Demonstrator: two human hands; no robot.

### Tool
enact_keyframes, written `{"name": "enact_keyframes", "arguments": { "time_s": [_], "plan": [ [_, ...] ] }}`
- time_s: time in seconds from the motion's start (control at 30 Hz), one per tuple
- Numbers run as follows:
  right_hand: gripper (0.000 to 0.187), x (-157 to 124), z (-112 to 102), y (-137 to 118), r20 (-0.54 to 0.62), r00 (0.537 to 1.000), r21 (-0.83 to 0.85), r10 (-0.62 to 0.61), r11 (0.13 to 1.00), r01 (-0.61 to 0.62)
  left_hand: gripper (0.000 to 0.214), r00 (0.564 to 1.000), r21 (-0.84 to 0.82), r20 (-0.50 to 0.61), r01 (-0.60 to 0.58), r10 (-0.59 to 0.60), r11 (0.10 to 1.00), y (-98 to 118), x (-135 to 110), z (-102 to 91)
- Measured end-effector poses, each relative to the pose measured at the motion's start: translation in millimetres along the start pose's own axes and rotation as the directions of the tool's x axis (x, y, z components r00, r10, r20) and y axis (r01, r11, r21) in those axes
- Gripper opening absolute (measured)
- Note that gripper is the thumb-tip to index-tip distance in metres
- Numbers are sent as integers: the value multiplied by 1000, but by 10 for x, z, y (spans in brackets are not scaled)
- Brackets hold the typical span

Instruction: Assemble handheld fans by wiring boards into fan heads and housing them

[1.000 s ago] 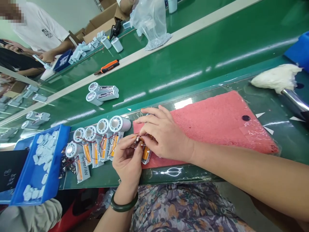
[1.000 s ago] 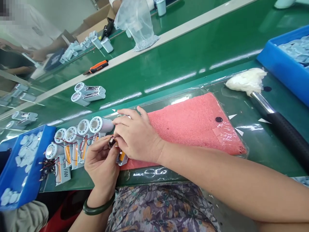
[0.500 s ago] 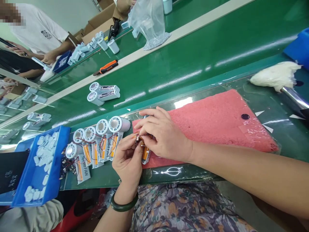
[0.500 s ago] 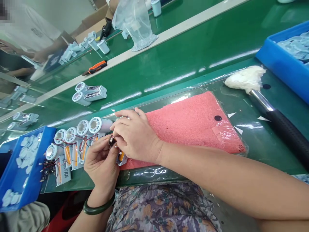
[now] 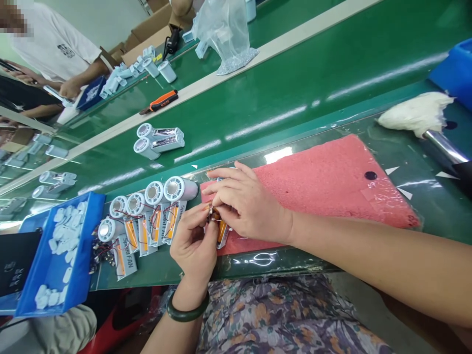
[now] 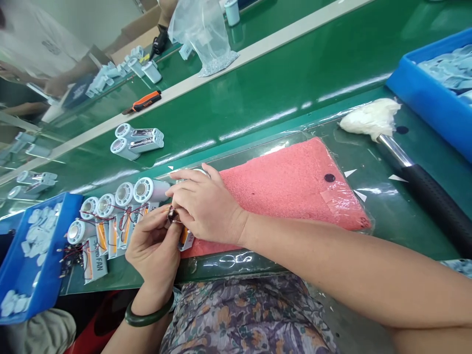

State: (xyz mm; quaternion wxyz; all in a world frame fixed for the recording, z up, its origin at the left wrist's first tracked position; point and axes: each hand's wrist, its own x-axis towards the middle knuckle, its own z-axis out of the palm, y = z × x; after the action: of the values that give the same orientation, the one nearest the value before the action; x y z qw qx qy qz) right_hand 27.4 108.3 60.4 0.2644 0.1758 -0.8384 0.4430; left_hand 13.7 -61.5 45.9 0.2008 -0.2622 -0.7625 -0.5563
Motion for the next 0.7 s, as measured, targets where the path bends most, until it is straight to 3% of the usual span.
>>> {"name": "enact_keyframes", "arguments": {
  "time_s": [0.2,0.47,0.7],
  "plan": [
    [17,26,-1,-11,21,1000,-33,14,999,-14,20,999,3,-20,25,-25,1000,4,-8,-4],
    [13,60,-57,-56,32,997,-94,72,993,-69,31,963,-154,-10,266,-271,952,-32,27,-29],
    [11,70,-97,-48,20,992,-43,122,992,-121,18,968,-163,68,250,-242,954,5,166,-28]
  ]
}}
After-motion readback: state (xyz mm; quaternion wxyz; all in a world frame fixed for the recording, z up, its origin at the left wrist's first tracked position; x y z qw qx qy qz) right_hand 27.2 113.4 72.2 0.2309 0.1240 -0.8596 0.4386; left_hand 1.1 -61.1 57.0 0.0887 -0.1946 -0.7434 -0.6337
